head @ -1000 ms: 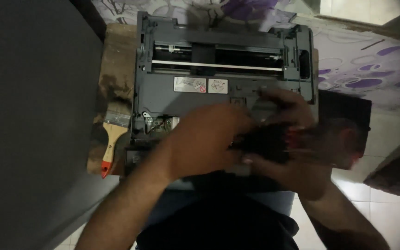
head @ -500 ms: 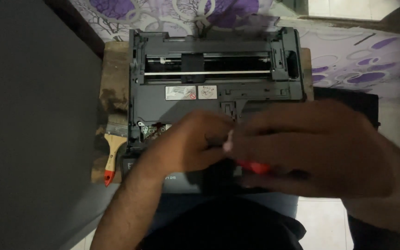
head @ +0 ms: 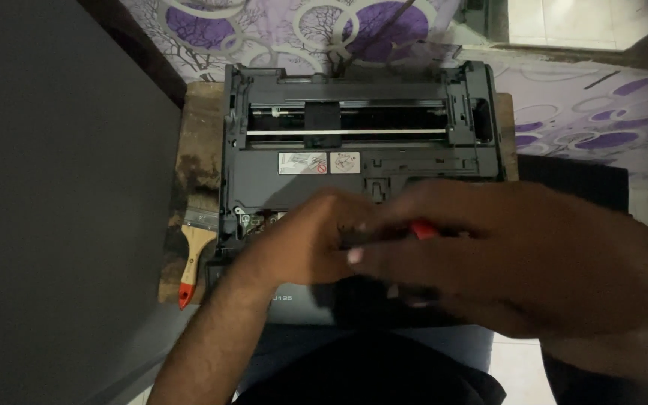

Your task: The person uses a power drill to remove screws from the bottom of a printer. They then flip the printer over, remove the top cover, and manipulate internal components and wires with their hands.

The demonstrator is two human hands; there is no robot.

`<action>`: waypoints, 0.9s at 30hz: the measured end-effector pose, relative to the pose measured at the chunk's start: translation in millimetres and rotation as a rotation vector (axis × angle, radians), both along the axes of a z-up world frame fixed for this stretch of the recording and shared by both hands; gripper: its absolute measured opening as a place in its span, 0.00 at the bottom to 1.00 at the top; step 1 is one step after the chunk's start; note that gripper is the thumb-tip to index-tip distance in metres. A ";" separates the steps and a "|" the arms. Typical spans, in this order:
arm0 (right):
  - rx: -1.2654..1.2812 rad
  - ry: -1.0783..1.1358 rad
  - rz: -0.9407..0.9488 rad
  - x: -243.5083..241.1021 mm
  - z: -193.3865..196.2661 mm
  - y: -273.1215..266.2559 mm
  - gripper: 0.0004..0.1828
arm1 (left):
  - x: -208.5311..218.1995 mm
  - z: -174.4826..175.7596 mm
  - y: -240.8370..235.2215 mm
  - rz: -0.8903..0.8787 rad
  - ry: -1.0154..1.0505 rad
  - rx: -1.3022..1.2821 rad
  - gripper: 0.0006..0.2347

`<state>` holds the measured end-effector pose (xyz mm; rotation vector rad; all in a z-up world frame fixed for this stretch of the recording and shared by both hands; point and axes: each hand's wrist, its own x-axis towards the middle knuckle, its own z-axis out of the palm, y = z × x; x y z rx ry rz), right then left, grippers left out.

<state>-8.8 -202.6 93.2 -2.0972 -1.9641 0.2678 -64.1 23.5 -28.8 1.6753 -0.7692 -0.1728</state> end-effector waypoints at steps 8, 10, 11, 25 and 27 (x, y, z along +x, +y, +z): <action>0.114 -0.176 -0.121 -12.5 6.1 40.2 0.29 | -1.0 10.0 0.5 0.093 0.294 0.109 0.08; 0.180 -0.148 -0.079 -14.1 7.1 47.6 0.30 | 0.2 4.9 2.5 0.130 0.274 0.204 0.07; 0.190 -0.066 -0.024 -13.9 8.8 48.9 0.17 | 1.4 2.8 2.5 0.136 0.275 0.197 0.06; 0.325 -0.137 -0.185 -1.2 -15.4 29.0 0.40 | -5.2 1.8 -0.5 0.148 0.351 0.107 0.04; 0.345 0.130 0.077 7.3 -11.7 34.3 0.18 | -3.9 1.4 3.6 0.151 0.327 0.106 0.04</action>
